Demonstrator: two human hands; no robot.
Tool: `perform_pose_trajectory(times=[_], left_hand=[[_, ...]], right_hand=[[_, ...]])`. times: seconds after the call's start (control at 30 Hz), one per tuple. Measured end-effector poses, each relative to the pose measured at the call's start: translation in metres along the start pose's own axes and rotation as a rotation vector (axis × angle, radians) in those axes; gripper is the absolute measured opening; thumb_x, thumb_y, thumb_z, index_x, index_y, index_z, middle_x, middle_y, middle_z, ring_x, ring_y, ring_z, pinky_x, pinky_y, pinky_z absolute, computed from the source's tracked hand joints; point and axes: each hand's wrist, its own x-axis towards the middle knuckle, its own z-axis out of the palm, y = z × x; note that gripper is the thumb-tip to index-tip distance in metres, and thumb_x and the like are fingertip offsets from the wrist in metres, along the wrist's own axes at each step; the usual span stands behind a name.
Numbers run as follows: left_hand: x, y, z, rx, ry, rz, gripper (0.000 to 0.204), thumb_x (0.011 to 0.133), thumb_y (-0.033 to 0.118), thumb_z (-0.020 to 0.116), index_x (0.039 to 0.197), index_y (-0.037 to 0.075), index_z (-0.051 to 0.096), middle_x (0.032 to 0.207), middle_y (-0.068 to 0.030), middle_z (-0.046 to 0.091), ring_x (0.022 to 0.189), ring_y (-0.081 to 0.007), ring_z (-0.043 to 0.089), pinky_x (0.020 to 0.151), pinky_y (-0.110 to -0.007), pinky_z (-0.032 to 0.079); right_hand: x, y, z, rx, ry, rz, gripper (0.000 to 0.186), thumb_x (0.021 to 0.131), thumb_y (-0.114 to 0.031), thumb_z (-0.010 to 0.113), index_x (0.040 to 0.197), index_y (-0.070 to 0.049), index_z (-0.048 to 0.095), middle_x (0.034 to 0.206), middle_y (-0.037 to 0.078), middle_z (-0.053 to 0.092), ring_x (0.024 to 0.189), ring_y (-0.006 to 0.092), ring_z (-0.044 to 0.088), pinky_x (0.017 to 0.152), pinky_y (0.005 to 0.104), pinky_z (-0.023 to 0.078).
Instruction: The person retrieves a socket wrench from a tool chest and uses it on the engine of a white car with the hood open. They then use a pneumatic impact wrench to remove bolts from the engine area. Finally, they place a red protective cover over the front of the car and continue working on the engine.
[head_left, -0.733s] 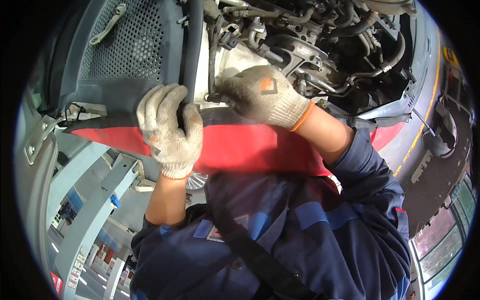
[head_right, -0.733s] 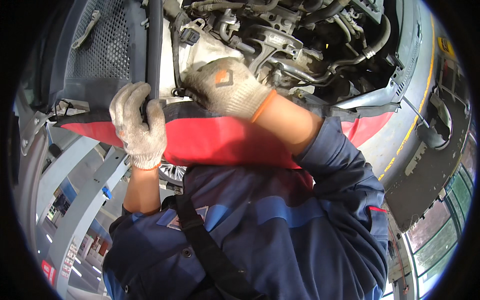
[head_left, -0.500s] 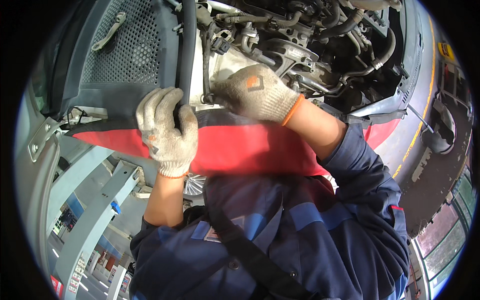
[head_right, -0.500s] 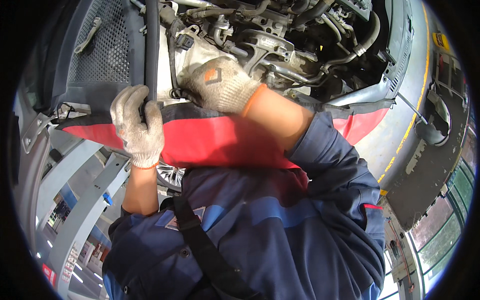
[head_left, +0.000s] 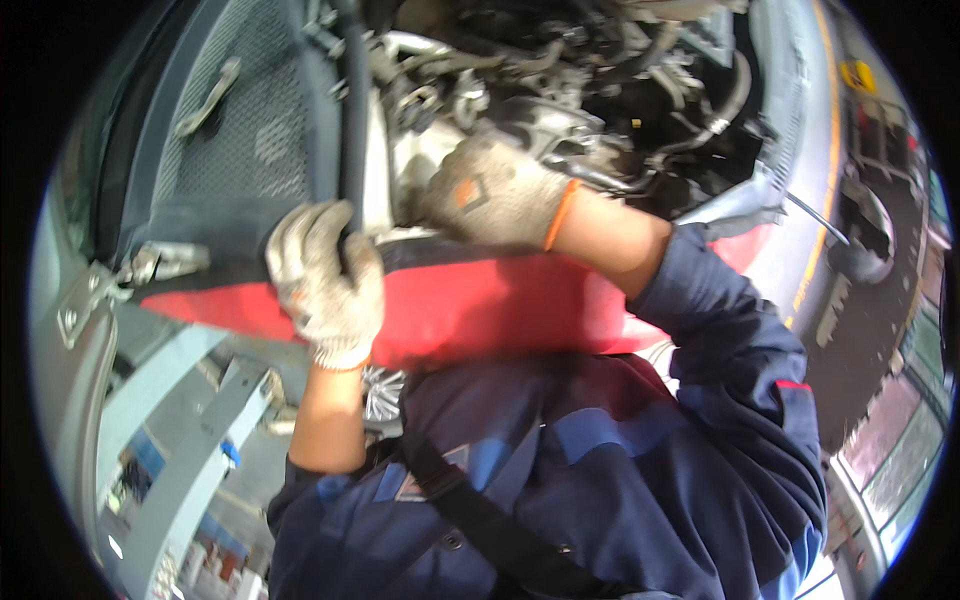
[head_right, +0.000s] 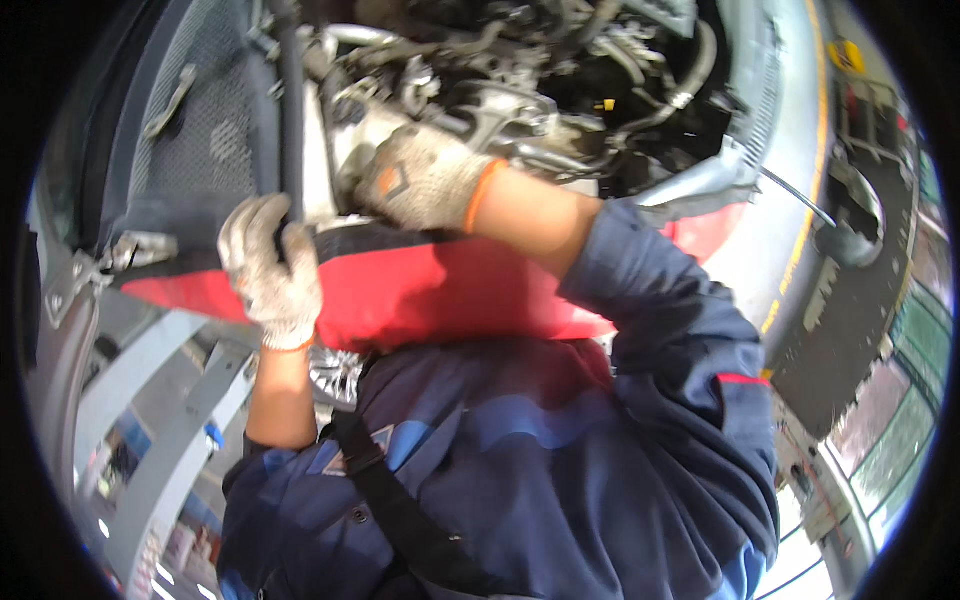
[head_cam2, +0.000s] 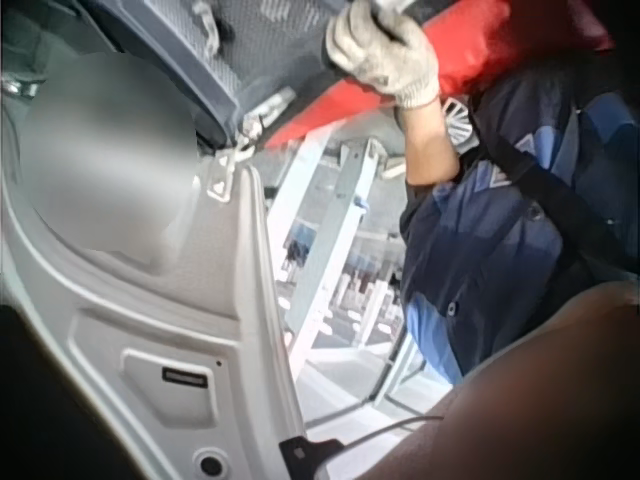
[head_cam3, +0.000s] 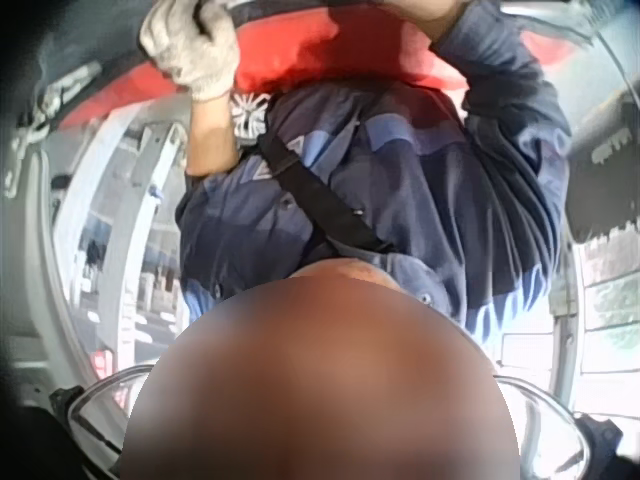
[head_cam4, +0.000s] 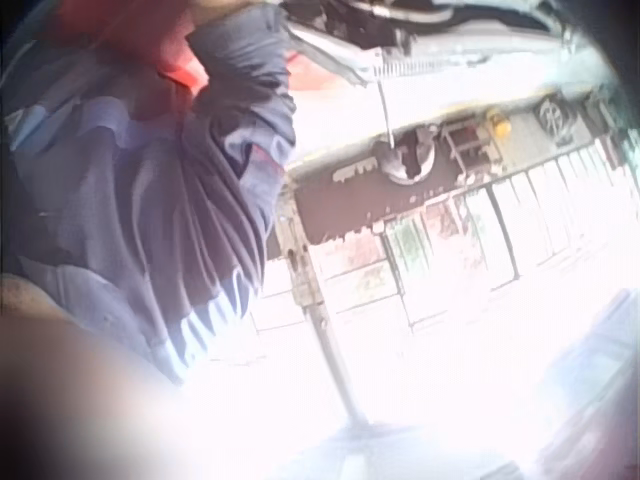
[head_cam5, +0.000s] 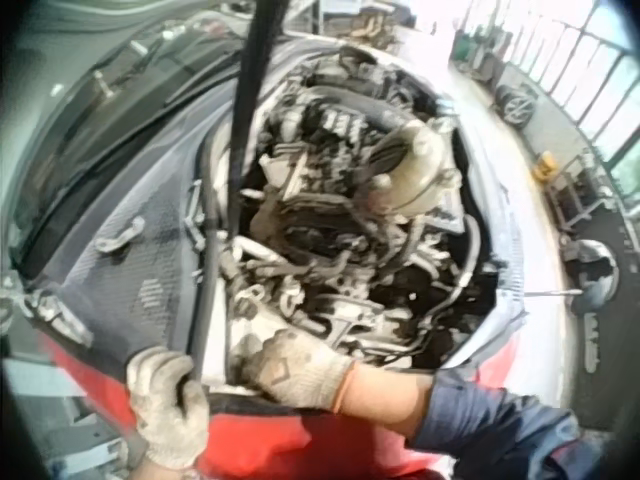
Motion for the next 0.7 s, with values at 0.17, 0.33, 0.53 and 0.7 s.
perform_pose_trajectory(times=[0.17,0.33,0.53,0.7], left_hand=[[0.0,0.001,0.0,0.01,-0.025,0.016,0.025,0.091,0.011,0.063,0.111,-0.001,0.073,0.112,-0.0188,0.071,0.112,-0.0404,0.063,0.103,-0.052,0.05],[-0.003,-0.002,0.001,0.008,-0.016,0.021,0.025,0.092,0.01,0.064,0.112,-0.002,0.073,0.115,-0.0189,0.07,0.114,-0.0394,0.063,0.105,-0.051,0.048],[-0.006,-0.004,0.003,0.013,-0.028,0.002,0.025,0.094,0.011,0.063,0.111,-0.004,0.071,0.114,-0.0217,0.07,0.112,-0.0407,0.063,0.103,-0.051,0.047],[-0.007,-0.008,0.005,0.073,-0.041,0.006,0.027,0.097,0.015,0.062,0.114,-0.003,0.071,0.117,-0.0216,0.071,0.113,-0.0414,0.063,0.104,-0.051,0.047]], right_hand=[[-0.045,-0.011,0.002,0.161,0.224,0.306,0.028,0.086,-0.027,0.074,0.108,-0.011,0.071,0.096,0.015,0.072,0.095,0.0365,0.072,0.086,0.0492,0.057],[-0.138,-0.033,0.005,0.145,0.647,0.54,0.03,0.088,-0.021,0.075,0.115,-0.008,0.071,0.101,0.016,0.072,0.099,0.0389,0.07,0.087,0.0505,0.057],[-0.263,-0.067,0.019,0.176,0.801,1.123,0.028,0.094,-0.015,0.07,0.121,-0.008,0.073,0.11,0.016,0.076,0.099,0.0343,0.074,0.088,0.043,0.059],[-0.367,-0.044,0.038,0.422,1.088,1.517,0.036,0.093,-0.021,0.07,0.127,-0.007,0.073,0.124,0.013,0.077,0.112,0.0252,0.074,0.098,0.0364,0.056]])
